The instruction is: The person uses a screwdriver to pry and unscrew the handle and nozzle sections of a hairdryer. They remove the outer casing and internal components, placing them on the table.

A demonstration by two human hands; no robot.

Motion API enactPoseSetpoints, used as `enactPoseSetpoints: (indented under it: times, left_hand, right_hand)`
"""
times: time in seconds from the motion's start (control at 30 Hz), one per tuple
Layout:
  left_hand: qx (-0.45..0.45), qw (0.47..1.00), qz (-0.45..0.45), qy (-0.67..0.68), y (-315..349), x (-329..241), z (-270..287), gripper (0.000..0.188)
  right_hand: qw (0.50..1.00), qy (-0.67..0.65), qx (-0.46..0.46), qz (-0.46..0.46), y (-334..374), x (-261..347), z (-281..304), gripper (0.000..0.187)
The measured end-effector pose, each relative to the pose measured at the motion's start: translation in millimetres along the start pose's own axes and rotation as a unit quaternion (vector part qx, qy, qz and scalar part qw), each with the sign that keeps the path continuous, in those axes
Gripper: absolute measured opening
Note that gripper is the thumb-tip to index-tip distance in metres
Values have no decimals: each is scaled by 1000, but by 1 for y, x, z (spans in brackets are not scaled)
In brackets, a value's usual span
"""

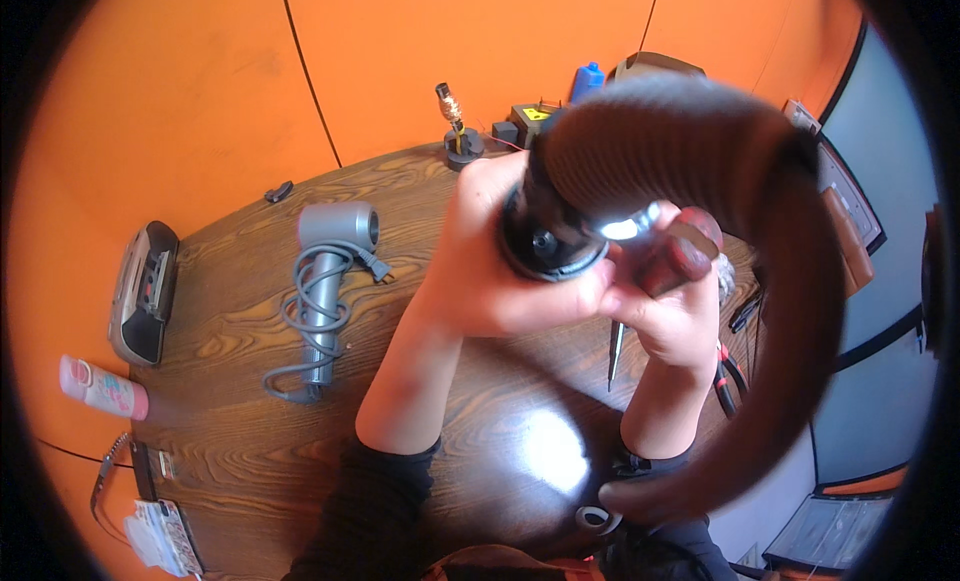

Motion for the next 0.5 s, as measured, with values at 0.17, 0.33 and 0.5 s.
enactPoseSetpoints:
  times: [0.17,0.33,0.5]
  left_hand:
    - [23,974,-149,-171,-1,-13,-15,41]
    - [28,973,-108,-203,-2,-2,-15,46]
    - [44,954,-138,-263,3,-16,-12,47]
  right_hand:
    - [999,-5,20,50,-1,6,-1,65]
    - [997,2,41,69,-2,5,1,64]
    - [989,-47,78,112,-5,-4,0,65]
Point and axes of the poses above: each hand's wrist, its own y-axis away from the middle knuckle, its own z-axis out of the back of the hand, x = y × z, the point moved 8 cm from there along -y, towards the middle knuckle, and after that the axes turned 3 degrees about -x, right-handed, at the moved point
